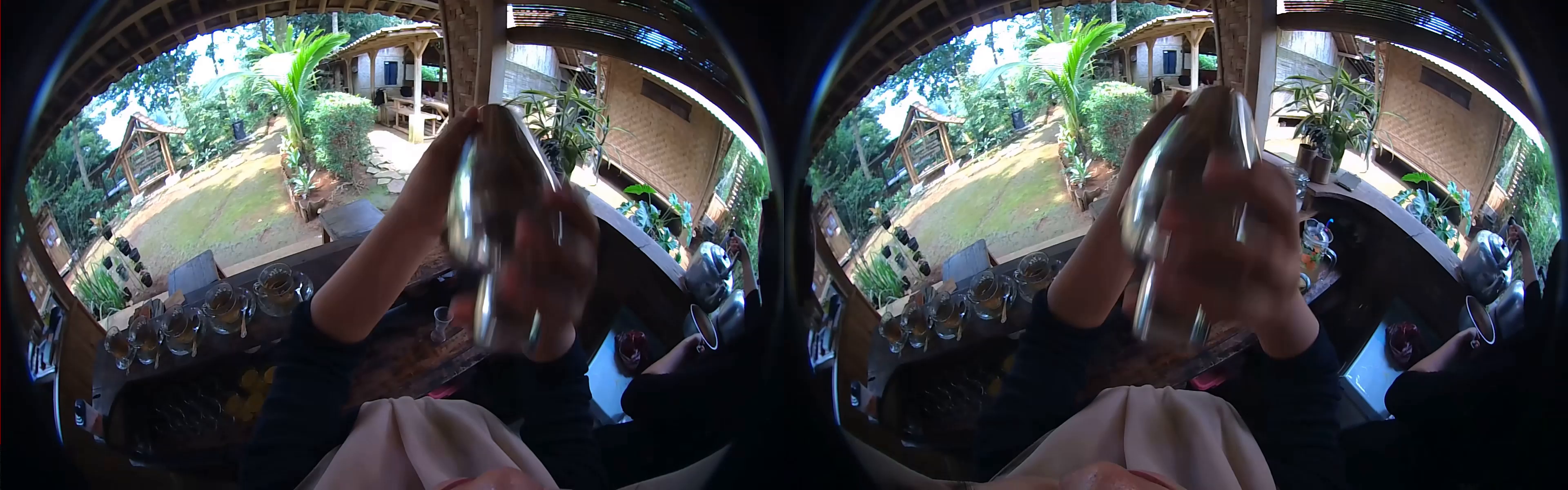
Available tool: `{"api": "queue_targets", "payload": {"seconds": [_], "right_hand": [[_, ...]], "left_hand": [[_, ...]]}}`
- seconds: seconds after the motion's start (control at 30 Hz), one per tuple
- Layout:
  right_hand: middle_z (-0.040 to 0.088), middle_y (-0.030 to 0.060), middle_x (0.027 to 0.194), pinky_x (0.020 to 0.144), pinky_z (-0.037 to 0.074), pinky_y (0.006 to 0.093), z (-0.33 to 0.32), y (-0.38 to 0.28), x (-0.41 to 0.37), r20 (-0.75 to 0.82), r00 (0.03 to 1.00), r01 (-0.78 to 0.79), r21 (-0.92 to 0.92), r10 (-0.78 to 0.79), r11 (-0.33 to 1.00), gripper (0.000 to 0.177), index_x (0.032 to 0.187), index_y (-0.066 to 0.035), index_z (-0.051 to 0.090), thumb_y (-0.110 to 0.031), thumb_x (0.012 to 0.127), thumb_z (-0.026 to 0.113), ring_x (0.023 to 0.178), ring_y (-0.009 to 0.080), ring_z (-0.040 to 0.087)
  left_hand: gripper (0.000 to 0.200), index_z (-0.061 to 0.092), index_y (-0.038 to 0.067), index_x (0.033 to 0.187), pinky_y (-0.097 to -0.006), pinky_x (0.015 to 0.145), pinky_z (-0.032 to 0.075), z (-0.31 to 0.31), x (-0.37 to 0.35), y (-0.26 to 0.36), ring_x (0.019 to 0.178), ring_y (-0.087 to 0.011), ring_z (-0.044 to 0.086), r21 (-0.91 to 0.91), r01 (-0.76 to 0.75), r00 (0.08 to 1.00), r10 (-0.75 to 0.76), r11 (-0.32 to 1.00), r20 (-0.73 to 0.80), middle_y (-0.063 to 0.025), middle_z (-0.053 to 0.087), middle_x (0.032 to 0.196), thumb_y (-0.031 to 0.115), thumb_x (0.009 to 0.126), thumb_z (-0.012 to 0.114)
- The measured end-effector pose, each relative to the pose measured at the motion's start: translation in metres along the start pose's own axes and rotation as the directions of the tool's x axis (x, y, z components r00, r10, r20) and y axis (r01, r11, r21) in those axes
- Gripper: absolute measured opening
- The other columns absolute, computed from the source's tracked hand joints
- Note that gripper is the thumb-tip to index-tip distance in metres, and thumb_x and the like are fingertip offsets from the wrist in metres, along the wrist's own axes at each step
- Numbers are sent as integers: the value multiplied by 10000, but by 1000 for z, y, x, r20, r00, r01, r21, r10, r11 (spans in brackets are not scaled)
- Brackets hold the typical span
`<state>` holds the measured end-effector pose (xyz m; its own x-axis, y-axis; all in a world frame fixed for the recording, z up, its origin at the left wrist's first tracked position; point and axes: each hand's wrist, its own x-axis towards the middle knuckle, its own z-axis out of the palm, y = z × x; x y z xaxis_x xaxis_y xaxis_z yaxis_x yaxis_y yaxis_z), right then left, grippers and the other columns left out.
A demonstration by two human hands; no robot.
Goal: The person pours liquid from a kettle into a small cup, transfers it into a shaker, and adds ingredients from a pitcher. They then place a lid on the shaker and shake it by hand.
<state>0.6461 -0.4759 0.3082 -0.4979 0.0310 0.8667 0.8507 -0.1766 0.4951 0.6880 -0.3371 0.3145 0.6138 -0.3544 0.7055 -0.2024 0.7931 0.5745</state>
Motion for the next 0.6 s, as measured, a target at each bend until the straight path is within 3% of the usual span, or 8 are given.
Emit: {"api": "queue_targets", "payload": {"seconds": [0.1,0.23,0.3,0.37,0.43,0.47,0.57,0.6], "right_hand": [[584,18,1191,912,463,434,-2,-12,-9,-34,998,50,75,-47,996,318,1044,-198,606,-245,763,746,1085,263,569],[623,118,1096,874,490,440,24,38,-26,-109,991,-81,10,82,997,435,1013,-100,620,-243,655,821,1017,363,601],[596,182,1136,865,499,428,28,49,-36,68,901,-427,-21,428,904,502,1201,28,498,-230,816,691,1037,363,589],[598,161,1144,813,513,411,23,34,-29,42,635,-752,259,771,606,510,1266,36,472,-189,848,660,995,311,610],[612,114,1106,745,519,402,3,10,-12,15,996,-83,-107,85,991,432,1217,18,514,-208,869,634,915,215,622],[612,114,1106,745,519,402,6,0,-22,10,995,-98,-98,99,990,432,1217,18,514,-208,869,634,915,215,622],[548,-40,1022,838,481,437,33,-22,-49,-586,721,542,145,-369,828,242,1056,-251,577,-386,860,625,1110,200,522],[578,-27,1066,858,471,385,23,-17,-48,-340,902,354,231,-266,906,207,1010,-240,601,-295,821,666,1065,212,565]], "left_hand": [[382,447,56,1216,-332,833,523,10,-8,-9,999,-166,603,204,-334,927,282,920,246,-106,581,1131,302,938,537],[344,584,85,1043,-347,749,542,-43,24,-4,848,-177,648,-109,178,982,-184,978,-45,-80,653,916,360,952,398],[358,596,101,1003,-333,664,537,-54,32,-17,845,-144,638,13,364,567,-210,931,-797,-86,646,917,390,933,397],[250,596,111,982,-347,669,538,-68,10,-15,890,-154,628,-61,266,884,-269,962,-383,-114,636,897,330,887,521],[280,557,90,1069,-383,735,544,-17,-14,-25,910,-196,627,373,-135,922,254,918,-291,-116,622,976,296,879,568],[375,477,72,1177,-393,814,529,-17,-17,-5,969,-230,610,-240,202,948,-252,949,-196,-123,587,1067,300,897,578],[477,372,72,1262,-369,853,519,-7,-32,-17,1054,-225,575,179,-359,910,302,916,283,-126,550,1141,357,923,549],[488,354,69,1275,-373,856,520,-20,-34,-11,1049,-231,579,202,-264,962,242,943,128,-129,544,1158,361,929,536]]}}
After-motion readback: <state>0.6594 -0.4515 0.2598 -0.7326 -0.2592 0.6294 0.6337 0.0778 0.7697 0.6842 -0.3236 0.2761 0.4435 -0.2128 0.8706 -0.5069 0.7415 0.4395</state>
